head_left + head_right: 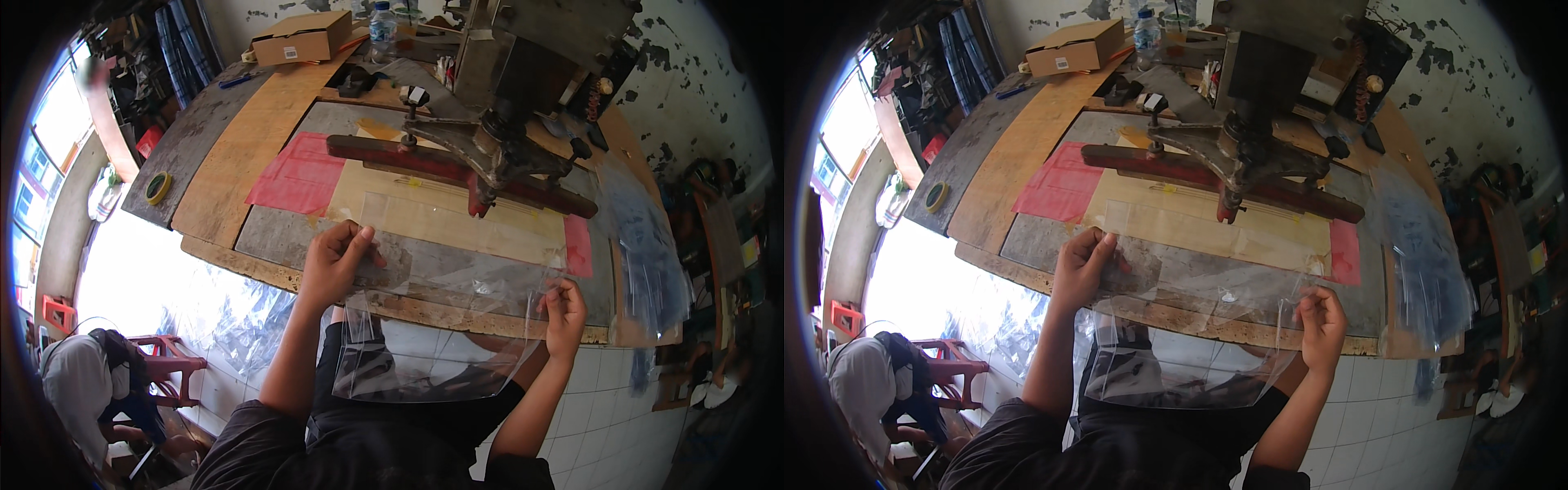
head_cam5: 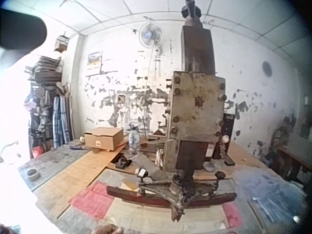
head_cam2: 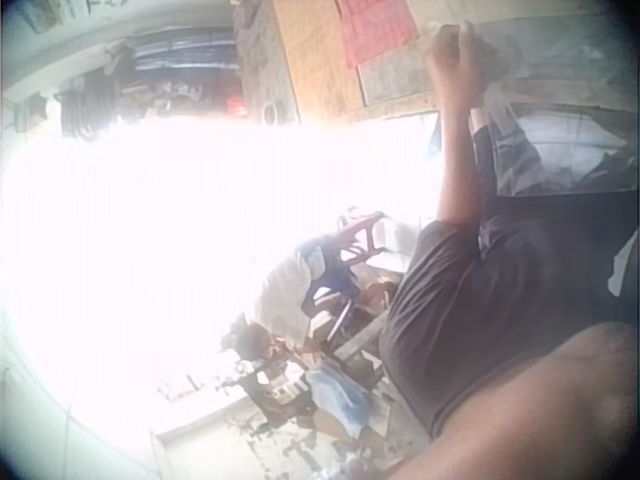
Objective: The person positions transparent plastic sheets on the worktable and smooths, folds, and aligns them under the press by hand.
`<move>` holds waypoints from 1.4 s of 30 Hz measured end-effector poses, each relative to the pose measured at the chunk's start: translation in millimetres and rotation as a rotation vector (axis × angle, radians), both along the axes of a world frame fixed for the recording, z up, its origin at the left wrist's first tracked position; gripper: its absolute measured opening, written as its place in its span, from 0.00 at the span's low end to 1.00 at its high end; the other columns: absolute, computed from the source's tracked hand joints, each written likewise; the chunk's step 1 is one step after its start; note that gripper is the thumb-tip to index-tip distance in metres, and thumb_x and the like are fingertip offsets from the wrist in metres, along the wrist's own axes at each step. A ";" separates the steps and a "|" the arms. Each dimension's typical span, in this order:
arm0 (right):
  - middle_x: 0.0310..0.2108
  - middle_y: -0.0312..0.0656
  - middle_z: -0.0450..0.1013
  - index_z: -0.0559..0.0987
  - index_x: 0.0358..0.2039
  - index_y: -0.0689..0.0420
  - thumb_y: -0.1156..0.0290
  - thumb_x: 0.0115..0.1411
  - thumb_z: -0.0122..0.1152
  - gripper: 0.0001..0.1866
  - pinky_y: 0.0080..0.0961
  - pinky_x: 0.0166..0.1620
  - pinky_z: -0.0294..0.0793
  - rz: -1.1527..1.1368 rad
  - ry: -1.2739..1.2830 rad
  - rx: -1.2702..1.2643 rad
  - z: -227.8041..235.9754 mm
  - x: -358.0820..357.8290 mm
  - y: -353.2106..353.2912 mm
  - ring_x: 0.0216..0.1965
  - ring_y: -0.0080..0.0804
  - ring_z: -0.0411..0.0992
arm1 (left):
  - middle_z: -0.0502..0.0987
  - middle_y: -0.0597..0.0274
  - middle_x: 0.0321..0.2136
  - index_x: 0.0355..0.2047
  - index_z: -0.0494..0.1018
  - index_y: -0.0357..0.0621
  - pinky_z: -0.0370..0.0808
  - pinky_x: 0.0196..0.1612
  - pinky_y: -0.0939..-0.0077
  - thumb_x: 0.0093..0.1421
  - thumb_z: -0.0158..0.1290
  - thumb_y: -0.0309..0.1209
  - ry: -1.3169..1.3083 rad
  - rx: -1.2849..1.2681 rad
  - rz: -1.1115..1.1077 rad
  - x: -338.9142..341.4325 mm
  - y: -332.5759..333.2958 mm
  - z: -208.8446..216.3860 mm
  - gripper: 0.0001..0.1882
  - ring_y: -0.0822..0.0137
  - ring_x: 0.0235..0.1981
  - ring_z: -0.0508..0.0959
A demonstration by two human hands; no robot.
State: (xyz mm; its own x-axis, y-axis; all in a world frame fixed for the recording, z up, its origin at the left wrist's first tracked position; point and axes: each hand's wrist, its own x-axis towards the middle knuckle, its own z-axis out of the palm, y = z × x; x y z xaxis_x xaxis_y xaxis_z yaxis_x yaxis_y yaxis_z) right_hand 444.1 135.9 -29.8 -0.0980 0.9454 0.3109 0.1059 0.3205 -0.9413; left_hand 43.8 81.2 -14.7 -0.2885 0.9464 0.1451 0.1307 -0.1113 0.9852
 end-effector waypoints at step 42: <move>0.37 0.29 0.75 0.81 0.49 0.60 0.64 0.75 0.67 0.12 0.16 0.44 0.69 -0.057 -0.049 -0.034 -9.5 6.2 1.5 0.38 0.16 0.70 | 0.85 0.62 0.25 0.36 0.81 0.36 0.77 0.37 0.78 0.76 0.58 0.42 0.001 0.022 0.015 -0.3 -0.6 0.8 0.19 0.75 0.30 0.85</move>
